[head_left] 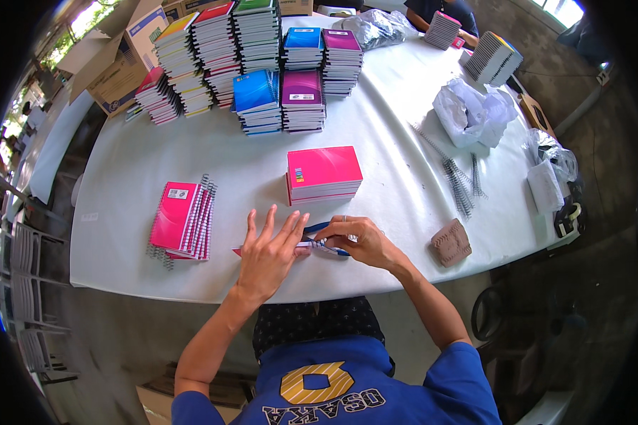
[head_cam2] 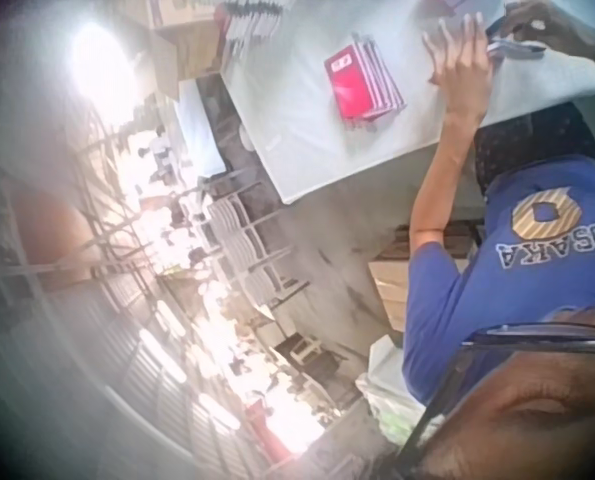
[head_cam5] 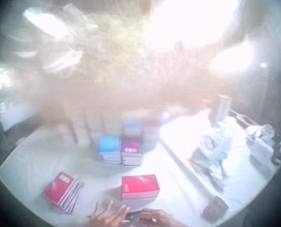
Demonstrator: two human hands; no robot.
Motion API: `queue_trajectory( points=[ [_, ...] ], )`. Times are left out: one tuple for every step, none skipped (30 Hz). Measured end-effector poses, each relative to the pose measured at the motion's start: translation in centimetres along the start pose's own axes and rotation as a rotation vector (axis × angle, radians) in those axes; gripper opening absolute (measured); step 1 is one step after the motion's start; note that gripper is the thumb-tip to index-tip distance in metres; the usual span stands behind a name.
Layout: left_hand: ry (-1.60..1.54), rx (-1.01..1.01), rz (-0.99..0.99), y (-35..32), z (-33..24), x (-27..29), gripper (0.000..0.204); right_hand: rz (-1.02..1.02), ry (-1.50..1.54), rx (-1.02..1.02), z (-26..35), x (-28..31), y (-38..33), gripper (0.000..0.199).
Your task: The person binds notebooks by threading a plastic spiral coil through pre-punched holes in the notebook covers and paper using their hands, then trims the excess coil with a pair of shears.
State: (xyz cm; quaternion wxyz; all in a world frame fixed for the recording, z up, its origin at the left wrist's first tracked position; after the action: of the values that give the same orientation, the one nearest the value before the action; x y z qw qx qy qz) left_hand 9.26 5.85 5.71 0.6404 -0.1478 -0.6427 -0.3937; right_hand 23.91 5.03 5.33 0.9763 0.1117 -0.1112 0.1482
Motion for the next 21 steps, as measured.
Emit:
queue_trajectory(
  points=[
    [0.000,0.002,-0.001,0.0,0.1,0.0,0.066,0.050,-0.018,-0.028,-0.4,-0.3,0.0,0.018],
    [-0.012,0.000,0.015,0.1,0.1,-0.1,0.066,0.099,-0.037,-0.057,-0.7,-0.6,0.1,0.020],
    [-0.026,-0.002,0.031,0.1,0.1,-0.3,0.066,0.100,-0.038,-0.056,-0.7,-0.7,-0.1,0.020],
    [-0.026,0.000,0.030,0.1,0.2,-0.4,0.066,0.066,-0.147,0.005,0.7,-0.9,0.0,0.020],
    [-0.005,0.000,0.031,0.1,0.3,-0.4,0.067,0.032,-0.256,0.067,1.6,-0.9,-0.1,0.021],
    [0.016,0.000,0.033,0.2,0.4,-0.5,0.068,0.034,-0.257,0.066,1.7,-1.0,-0.1,0.021],
    [0.016,0.001,0.032,0.3,0.3,-0.4,0.068,0.038,-0.276,0.012,1.3,-1.1,-0.1,0.021],
    [-0.090,0.012,0.041,0.6,0.2,-0.2,0.067,0.042,-0.294,-0.043,0.9,-1.1,-0.2,0.021],
    [-0.195,0.022,0.051,0.7,0.2,-0.1,0.065,0.043,-0.295,-0.043,1.2,-1.2,-0.2,0.021],
    [-0.193,0.026,0.050,0.6,0.3,-0.2,0.065,0.022,-0.327,-0.083,1.6,-1.2,-0.1,0.019],
    [-0.240,0.027,0.066,0.6,0.4,-0.6,0.063,0.001,-0.359,-0.122,1.7,-1.2,-0.1,0.018],
    [-0.287,0.029,0.081,0.5,0.5,-0.8,0.060,0.004,-0.358,-0.119,1.7,-1.4,0.0,0.018],
    [-0.288,0.027,0.081,0.6,0.5,-0.7,0.060,-0.010,-0.438,0.024,2.6,-1.5,-0.1,0.019],
    [-0.297,0.025,0.085,0.7,0.5,-0.6,0.057,-0.024,-0.517,0.168,3.4,-1.7,-0.2,0.021],
    [-0.306,0.022,0.090,0.8,0.4,-0.5,0.054,-0.025,-0.519,0.167,3.1,-1.7,-0.3,0.021],
    [-0.305,0.023,0.090,0.8,0.5,-0.5,0.054,0.017,-0.555,0.175,2.9,-2.1,-0.3,0.022],
    [-0.318,0.024,0.095,0.8,0.5,-0.4,0.052,0.060,-0.592,0.183,2.8,-2.6,-0.3,0.024],
    [-0.330,0.025,0.100,0.8,0.6,-0.4,0.051,0.060,-0.591,0.184,3.0,-2.9,-0.3,0.024],
    [-0.329,0.027,0.100,0.7,0.7,-0.5,0.051,0.014,-0.523,0.189,3.7,-3.0,0.0,0.022],
    [-0.306,0.027,0.096,0.7,0.8,-0.4,0.050,-0.033,-0.455,0.192,4.1,-3.0,0.1,0.021],
    [-0.282,0.025,0.093,0.6,0.9,-0.4,0.049,-0.033,-0.454,0.193,3.6,-3.2,0.2,0.021]
  ],
)
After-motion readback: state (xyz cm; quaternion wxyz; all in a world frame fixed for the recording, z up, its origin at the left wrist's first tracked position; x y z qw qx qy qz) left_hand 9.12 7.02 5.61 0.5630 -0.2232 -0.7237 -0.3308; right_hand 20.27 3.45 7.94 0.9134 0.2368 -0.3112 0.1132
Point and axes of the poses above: each hand's wrist, its own y-axis towards the middle knuckle, its own x-axis out of the back of the hand, z = x × y, the point moved 8 cm from there along y, towards the middle knuckle, and after that the axes turned 14 degrees about y, right-handed, at the moved point
